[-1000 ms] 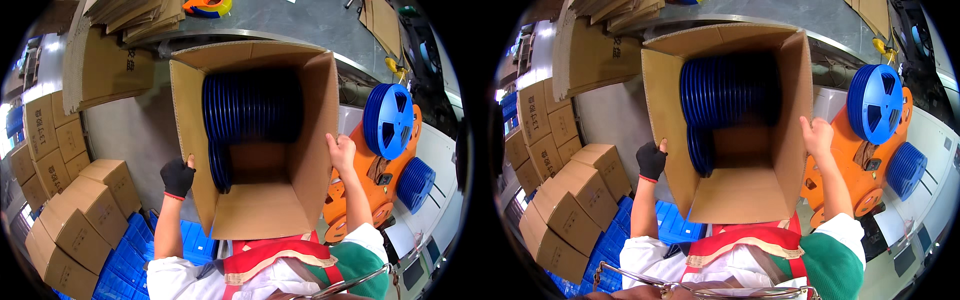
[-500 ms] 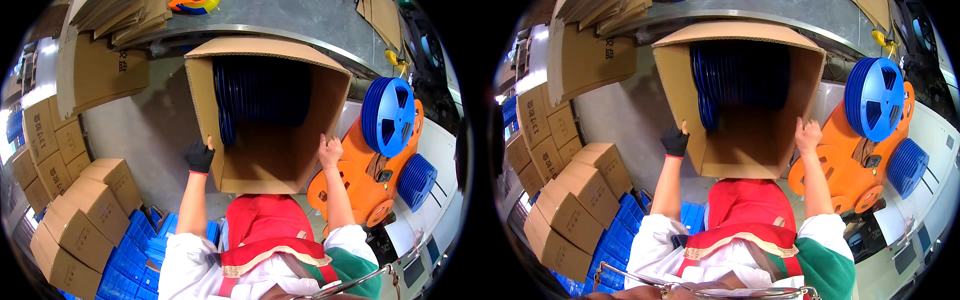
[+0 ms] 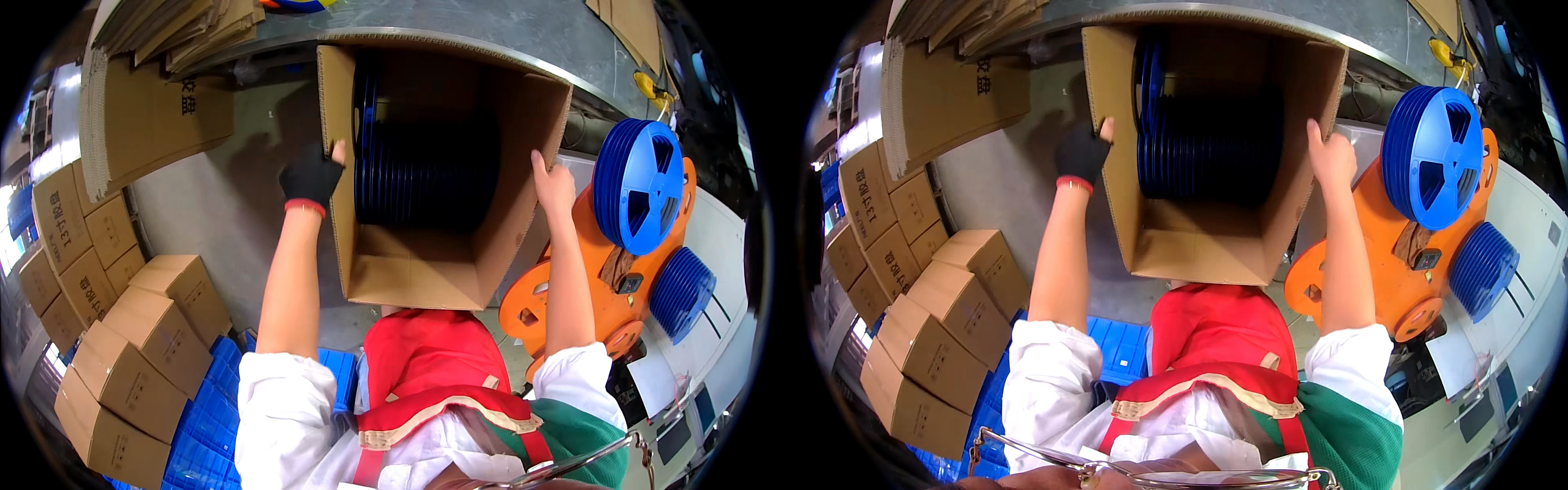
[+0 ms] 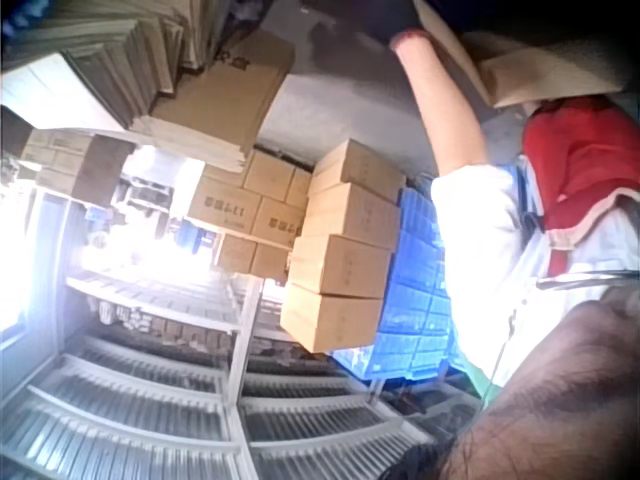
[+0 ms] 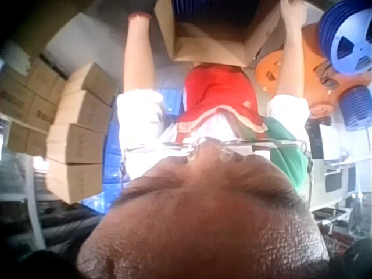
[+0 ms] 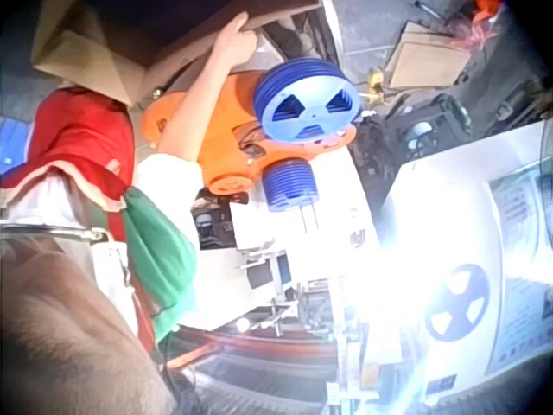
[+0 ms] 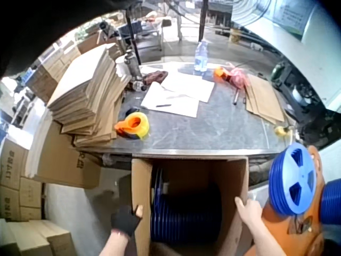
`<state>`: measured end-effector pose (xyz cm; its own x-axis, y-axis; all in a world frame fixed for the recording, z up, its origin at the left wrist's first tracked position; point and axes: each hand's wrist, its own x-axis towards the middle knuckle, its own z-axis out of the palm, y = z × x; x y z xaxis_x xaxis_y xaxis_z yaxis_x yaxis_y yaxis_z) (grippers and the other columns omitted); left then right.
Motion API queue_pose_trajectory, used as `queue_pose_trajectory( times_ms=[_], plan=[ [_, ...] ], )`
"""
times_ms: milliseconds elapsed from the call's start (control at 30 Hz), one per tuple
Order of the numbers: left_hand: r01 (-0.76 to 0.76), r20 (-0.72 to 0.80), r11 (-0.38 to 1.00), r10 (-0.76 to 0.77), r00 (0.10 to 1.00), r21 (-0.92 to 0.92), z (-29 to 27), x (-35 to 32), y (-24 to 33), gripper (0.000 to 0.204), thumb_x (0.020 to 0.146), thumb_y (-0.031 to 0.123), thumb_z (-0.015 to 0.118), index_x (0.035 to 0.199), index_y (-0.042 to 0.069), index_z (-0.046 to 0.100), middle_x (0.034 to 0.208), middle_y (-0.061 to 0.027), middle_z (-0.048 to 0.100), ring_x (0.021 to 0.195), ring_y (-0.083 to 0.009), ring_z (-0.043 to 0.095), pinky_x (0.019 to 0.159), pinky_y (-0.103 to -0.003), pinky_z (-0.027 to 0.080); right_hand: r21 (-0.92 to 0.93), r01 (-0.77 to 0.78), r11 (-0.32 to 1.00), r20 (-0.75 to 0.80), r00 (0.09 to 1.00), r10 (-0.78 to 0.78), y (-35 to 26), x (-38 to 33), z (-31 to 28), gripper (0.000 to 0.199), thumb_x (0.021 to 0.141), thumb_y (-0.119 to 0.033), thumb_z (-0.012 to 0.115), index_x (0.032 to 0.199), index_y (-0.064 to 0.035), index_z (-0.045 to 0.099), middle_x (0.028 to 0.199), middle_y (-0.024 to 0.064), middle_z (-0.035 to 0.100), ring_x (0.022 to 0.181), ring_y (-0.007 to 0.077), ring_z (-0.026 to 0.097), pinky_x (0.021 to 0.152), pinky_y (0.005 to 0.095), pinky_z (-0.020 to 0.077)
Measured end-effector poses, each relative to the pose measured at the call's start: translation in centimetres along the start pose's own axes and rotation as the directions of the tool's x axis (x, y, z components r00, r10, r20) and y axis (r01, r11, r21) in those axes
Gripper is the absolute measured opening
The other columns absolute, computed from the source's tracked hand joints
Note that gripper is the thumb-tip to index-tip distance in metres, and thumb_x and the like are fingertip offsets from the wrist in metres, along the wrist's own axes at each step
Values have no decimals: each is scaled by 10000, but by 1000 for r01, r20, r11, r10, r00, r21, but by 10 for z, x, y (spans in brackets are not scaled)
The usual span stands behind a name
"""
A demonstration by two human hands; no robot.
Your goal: The person picks up blue plastic reels from a workspace and places them into a cardboard box.
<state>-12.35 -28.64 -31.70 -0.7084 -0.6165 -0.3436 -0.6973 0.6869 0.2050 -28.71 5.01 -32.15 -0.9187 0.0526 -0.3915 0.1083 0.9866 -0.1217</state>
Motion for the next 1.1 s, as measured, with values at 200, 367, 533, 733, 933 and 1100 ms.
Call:
queue_pose_trajectory(
  times_ms=[200, 367, 533, 733, 933, 1100],
  plan=[
    [4, -31, 994, 0, 1000, 114, 12, -24, -24, 487, 802, 468, 493, 632, 34, 634, 625, -190, 594, 601, -365, 592, 553, -453, 479, -88, 79, 993, -12, 997, -80, 31, -44, 17, 522, 852, -460, 466, 735, 22, 629, 770, 250, 610, 759, 425, 587, 686, 463, 471],
    [-239, -265, 965, 203, 942, -111, 23, -157, -78, 413, 826, 409, 525, 710, 37, 665, 608, -193, 589, 525, -345, 578, 497, -411, 467, 200, 389, 899, -299, 898, -322, 93, -144, 26, 170, 833, -205, 565, 879, -47, 609, 761, 188, 601, 713, 378, 580, 607, 440, 462],
    [-3, 46, 999, 5, 999, -44, 14, -129, -68, 441, 807, 452, 526, 693, 46, 656, 611, -187, 589, 569, -356, 585, 537, -431, 472, 158, 311, 937, -193, 941, -279, 76, -114, 16, 190, 827, -222, 581, 874, -41, 615, 793, 199, 604, 735, 391, 581, 609, 436, 460],
    [-45, 117, 998, 39, 992, 50, 12, -20, -39, 454, 788, 465, 524, 668, 44, 644, 666, -177, 608, 652, -372, 593, 627, -455, 481, 102, 4, 995, -62, 998, 3, 46, -49, 1, 531, 829, -452, 526, 697, 54, 618, 714, 276, 588, 734, 433, 585, 672, 475, 456],
    [33, 181, 990, -58, 982, 138, -2, 51, 7, 447, 792, 463, 501, 879, 53, 658, 873, -199, 634, 838, -366, 608, 741, -432, 488, 35, 29, 999, 2, 1000, -29, 9, 22, -9, 628, 846, -541, 443, 753, 51, 632, 823, 292, 604, 836, 427, 591, 766, 470, 459],
    [75, 176, 981, -107, 978, 181, 2, 30, 15, 493, 818, 481, 463, 896, 31, 651, 895, -217, 628, 871, -377, 599, 767, -437, 477, 1, 69, 998, -31, 997, -69, 23, 20, 4, 611, 862, -518, 432, 697, 38, 627, 765, 270, 612, 762, 420, 604, 714, 473, 476]
  ],
)
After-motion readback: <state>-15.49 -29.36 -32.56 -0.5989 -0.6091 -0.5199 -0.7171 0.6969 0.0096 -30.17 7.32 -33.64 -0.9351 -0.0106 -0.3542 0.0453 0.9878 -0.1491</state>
